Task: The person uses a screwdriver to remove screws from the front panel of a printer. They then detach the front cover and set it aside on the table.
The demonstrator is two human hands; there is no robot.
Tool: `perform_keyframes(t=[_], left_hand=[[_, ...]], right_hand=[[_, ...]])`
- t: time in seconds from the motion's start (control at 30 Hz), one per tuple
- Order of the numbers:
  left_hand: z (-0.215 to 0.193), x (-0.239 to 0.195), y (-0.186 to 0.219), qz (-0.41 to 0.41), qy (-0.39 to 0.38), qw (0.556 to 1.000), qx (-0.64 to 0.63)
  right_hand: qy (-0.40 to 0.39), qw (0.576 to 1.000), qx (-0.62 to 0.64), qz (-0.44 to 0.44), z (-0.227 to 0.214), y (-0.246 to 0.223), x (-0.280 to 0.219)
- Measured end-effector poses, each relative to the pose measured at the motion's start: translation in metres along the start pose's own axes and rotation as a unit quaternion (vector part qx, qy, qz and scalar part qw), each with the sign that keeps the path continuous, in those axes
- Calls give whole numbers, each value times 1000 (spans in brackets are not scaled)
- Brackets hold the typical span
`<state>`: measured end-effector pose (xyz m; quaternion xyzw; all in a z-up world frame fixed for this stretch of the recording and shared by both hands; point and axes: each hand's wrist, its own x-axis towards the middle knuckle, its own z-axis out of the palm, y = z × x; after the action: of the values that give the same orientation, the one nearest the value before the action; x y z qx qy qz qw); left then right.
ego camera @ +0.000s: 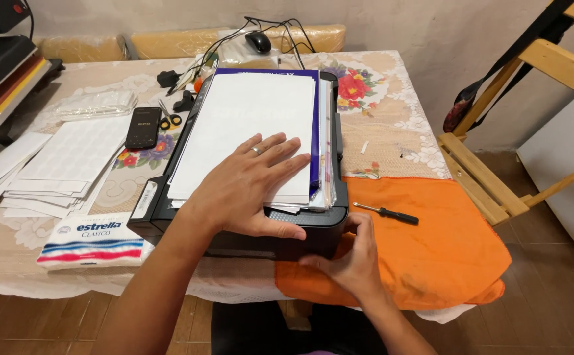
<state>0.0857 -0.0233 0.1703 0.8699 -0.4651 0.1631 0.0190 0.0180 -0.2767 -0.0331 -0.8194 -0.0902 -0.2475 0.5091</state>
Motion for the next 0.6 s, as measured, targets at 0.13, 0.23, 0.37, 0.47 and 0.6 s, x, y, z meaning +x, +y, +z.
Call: perform_keyframes(t=[0.13,0.23,0.37,0.47,0.6], left_hand=[[-1,0,0,-3,2,1000,-8],[-1,0,0,-3,2,1000,-11],[-1,-1,0,-2,4,1000,-7],[0,-1,-1,-2,3,1000,-9],[1,-1,0,-3,7,1000,-4]], right_hand=[[37,997,-16,60,7,-5,-2],[39,995,-16,94,9,-2,-5],[49,995,-21,82,6,-10,-7],[53,994,-30,91,4,-12,-6],[30,997,-47,50,4,-21,-4]])
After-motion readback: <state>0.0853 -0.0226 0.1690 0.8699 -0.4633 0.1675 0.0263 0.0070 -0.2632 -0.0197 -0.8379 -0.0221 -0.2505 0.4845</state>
